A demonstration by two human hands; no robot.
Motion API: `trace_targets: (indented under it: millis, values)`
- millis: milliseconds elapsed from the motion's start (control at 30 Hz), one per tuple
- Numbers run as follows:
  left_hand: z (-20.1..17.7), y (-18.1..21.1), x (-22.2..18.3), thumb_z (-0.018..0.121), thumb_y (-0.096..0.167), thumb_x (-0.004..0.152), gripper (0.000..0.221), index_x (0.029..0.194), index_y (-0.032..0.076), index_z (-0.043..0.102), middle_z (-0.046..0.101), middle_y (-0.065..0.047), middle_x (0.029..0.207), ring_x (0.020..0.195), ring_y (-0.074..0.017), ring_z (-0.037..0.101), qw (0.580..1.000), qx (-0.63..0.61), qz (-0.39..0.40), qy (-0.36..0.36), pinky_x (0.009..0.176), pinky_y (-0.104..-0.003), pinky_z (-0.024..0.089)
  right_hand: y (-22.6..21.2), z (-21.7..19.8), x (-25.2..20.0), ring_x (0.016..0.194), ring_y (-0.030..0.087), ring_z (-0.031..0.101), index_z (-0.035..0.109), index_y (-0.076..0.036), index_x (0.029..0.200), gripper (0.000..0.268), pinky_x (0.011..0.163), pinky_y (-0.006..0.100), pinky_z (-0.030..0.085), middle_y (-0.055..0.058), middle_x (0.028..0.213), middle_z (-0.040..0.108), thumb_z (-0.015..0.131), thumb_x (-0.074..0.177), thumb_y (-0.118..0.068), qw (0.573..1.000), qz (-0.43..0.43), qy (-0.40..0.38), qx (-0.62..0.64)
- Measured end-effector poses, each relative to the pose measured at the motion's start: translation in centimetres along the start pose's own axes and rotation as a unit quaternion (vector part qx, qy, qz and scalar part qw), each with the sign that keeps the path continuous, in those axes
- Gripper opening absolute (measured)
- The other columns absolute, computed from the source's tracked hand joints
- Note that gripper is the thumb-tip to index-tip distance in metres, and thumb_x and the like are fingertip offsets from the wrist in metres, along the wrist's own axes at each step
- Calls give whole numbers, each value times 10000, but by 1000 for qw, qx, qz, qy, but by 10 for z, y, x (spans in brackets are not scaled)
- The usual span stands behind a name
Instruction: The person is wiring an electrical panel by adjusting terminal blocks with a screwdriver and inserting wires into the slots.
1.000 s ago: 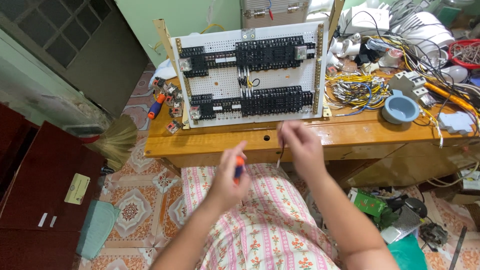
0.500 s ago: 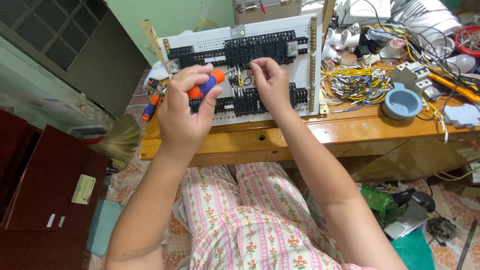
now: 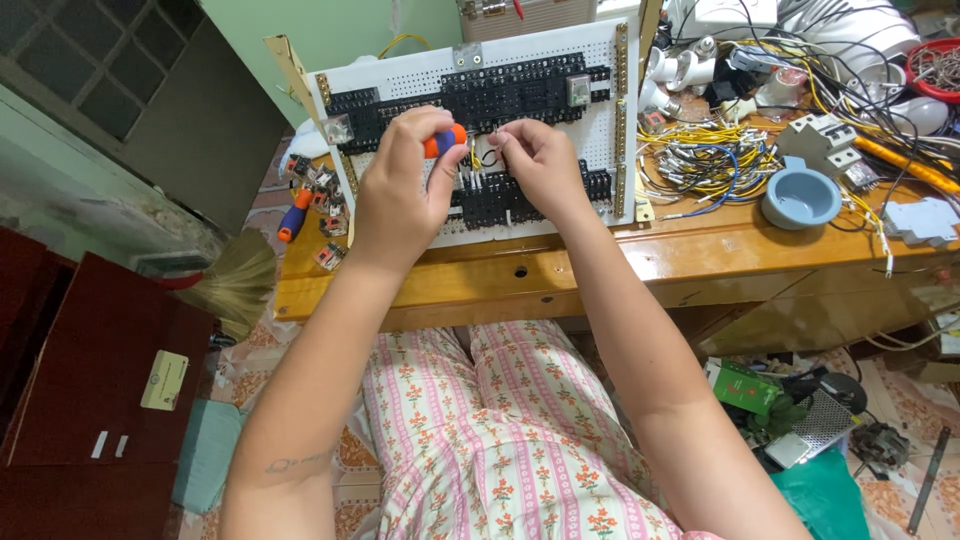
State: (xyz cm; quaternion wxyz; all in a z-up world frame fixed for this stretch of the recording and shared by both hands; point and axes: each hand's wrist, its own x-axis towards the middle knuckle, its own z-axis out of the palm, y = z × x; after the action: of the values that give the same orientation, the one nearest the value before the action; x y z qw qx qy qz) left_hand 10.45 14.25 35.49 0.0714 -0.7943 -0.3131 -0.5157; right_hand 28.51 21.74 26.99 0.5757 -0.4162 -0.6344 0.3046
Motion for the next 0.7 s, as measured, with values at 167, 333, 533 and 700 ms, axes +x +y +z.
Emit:
trace_targets:
  millis: [167, 333, 533, 700]
  values:
    - [7, 1, 3, 580, 125, 1068, 231, 1298, 100, 577, 622, -97, 1223, 1167, -300, 663, 982, 134, 115, -73, 943, -400, 596, 29, 2, 6, 605, 87, 625, 767, -76, 968, 164, 590, 241, 523, 21, 689, 708, 616, 1008, -125, 1000, 0, 12, -9]
    - [10, 2, 15, 585, 160, 1019, 221, 1232, 138, 531, 540, -55, 1080, 944, -249, 657, 951, 248, 164, -90, 750, -337, 576, 23, 2, 9, 604, 120, 597, 761, -67, 920, 152, 577, 268, 490, 38, 645, 659, 622, 971, -101, 999, 0, 12, -42]
    - [15, -8, 25, 677, 347, 965, 191, 1011, 180, 596, 419, 57, 742, 569, -112, 509, 898, 390, 191, -65, 452, -243, 449, 7, 2, 4, 619, 99, 612, 777, -113, 934, 145, 595, 252, 500, 24, 643, 665, 636, 961, -138, 999, 15, -3, -42]
    - [10, 4, 29, 669, 287, 881, 453, 1259, 72, 543, 521, -40, 832, 588, -189, 619, 915, 351, 127, -154, 408, -315, 503, 8, 3, 4, 664, 127, 616, 763, -100, 998, 174, 627, 285, 520, 58, 651, 670, 594, 992, -140, 999, 20, -10, -34]
